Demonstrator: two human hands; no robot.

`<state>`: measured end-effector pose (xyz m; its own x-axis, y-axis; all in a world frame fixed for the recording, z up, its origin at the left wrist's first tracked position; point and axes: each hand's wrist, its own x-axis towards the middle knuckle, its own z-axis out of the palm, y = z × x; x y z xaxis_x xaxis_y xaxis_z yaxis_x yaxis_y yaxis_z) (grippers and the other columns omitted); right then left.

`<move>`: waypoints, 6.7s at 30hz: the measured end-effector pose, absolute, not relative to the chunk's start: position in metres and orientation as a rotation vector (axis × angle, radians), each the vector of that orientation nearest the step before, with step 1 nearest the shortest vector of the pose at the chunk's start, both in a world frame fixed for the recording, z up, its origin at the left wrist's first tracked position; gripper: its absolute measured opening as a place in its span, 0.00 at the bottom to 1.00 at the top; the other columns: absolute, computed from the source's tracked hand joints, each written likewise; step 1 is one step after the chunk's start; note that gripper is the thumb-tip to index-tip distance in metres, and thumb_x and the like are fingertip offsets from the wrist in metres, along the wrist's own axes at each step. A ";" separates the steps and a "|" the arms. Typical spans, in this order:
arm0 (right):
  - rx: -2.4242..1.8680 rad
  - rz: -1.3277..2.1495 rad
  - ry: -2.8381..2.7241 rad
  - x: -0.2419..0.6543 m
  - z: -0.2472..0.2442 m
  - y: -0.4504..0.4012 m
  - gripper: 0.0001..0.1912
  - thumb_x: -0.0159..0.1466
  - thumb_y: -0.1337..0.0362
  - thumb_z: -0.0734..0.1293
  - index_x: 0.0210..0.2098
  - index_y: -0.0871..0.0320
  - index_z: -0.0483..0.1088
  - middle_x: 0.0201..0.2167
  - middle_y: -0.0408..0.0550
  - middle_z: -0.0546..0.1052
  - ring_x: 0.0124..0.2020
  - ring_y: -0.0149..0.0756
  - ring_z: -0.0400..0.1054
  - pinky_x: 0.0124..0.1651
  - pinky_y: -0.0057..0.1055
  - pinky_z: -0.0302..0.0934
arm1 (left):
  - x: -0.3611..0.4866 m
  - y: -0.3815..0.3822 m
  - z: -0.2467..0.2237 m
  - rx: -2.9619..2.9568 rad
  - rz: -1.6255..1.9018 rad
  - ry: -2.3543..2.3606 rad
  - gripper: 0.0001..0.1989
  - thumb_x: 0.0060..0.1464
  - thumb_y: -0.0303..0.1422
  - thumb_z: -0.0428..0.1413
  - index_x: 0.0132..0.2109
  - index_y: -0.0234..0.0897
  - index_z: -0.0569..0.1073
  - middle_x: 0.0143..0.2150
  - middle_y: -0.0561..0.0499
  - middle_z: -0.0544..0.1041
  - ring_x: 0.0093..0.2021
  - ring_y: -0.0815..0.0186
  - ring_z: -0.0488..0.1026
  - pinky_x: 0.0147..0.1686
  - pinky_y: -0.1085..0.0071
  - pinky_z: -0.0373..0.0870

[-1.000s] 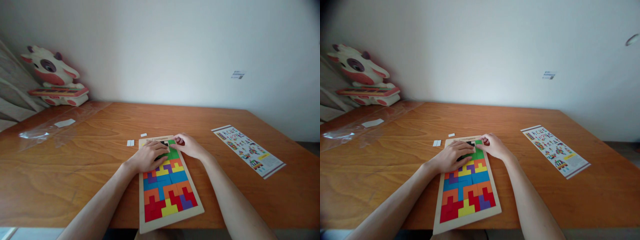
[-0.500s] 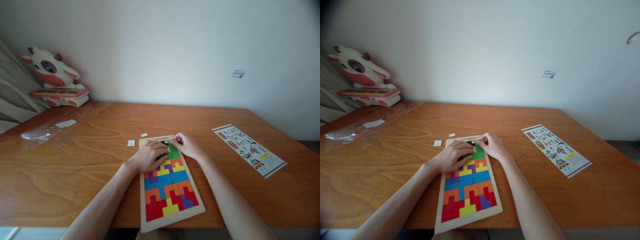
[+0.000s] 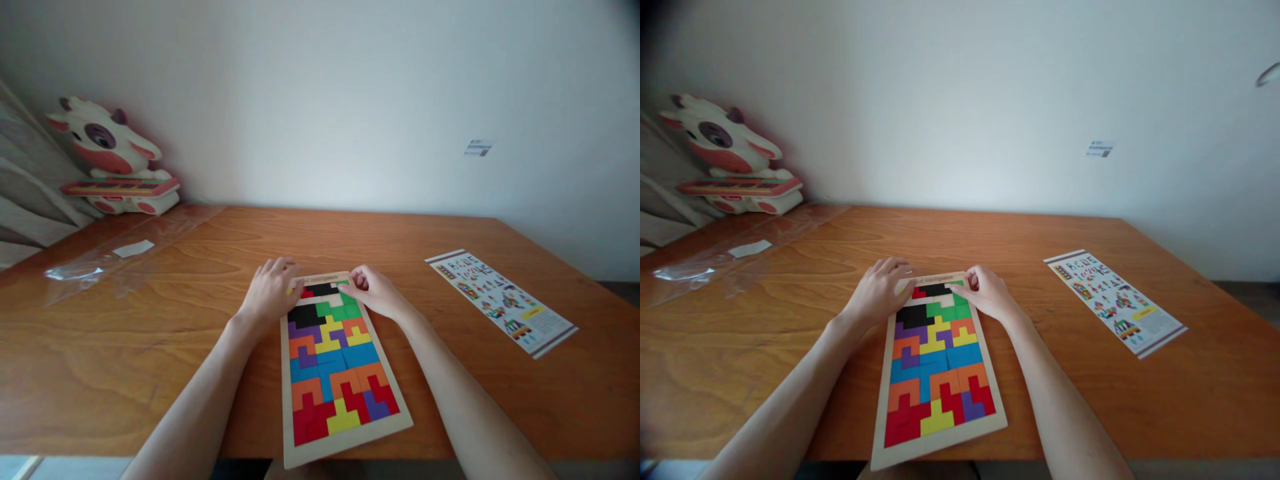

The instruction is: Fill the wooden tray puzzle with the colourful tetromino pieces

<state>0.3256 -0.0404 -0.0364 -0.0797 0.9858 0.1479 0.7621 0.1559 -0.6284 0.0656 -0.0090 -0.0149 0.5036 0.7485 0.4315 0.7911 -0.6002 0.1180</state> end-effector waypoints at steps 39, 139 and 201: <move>-1.609 0.335 -2.016 0.323 -0.035 -0.041 0.21 0.66 0.47 0.61 0.48 0.55 0.70 0.43 0.55 0.76 0.41 0.44 0.71 0.43 0.39 0.64 | 0.053 -0.014 0.000 -2.123 0.059 -2.301 0.30 0.63 0.50 0.39 0.48 0.26 0.71 0.45 0.31 0.75 0.45 0.44 0.76 0.39 0.55 0.71; -1.401 0.856 -2.056 0.320 -0.018 -0.045 0.10 0.65 0.62 0.65 0.40 0.56 0.78 0.35 0.47 0.80 0.35 0.36 0.72 0.37 0.31 0.63 | 0.093 -0.026 -0.028 -3.029 -1.007 -0.900 0.21 0.52 0.19 0.49 0.46 0.41 0.79 0.51 0.49 0.78 0.51 0.60 0.72 0.53 0.59 0.71; -1.431 0.377 -2.007 0.316 -0.034 -0.040 0.09 0.66 0.63 0.65 0.40 0.58 0.76 0.35 0.48 0.75 0.31 0.31 0.69 0.36 0.29 0.61 | 0.066 -0.003 -0.026 -2.715 -1.343 -1.694 0.14 0.60 0.40 0.54 0.47 0.38 0.77 0.39 0.50 0.82 0.34 0.65 0.79 0.36 0.72 0.75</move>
<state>0.3162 -0.0397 -0.0339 -0.2057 0.9213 0.3300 0.7390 0.3673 -0.5647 0.0659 -0.0026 -0.0265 0.2446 0.8682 0.4318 0.6183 -0.4827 0.6202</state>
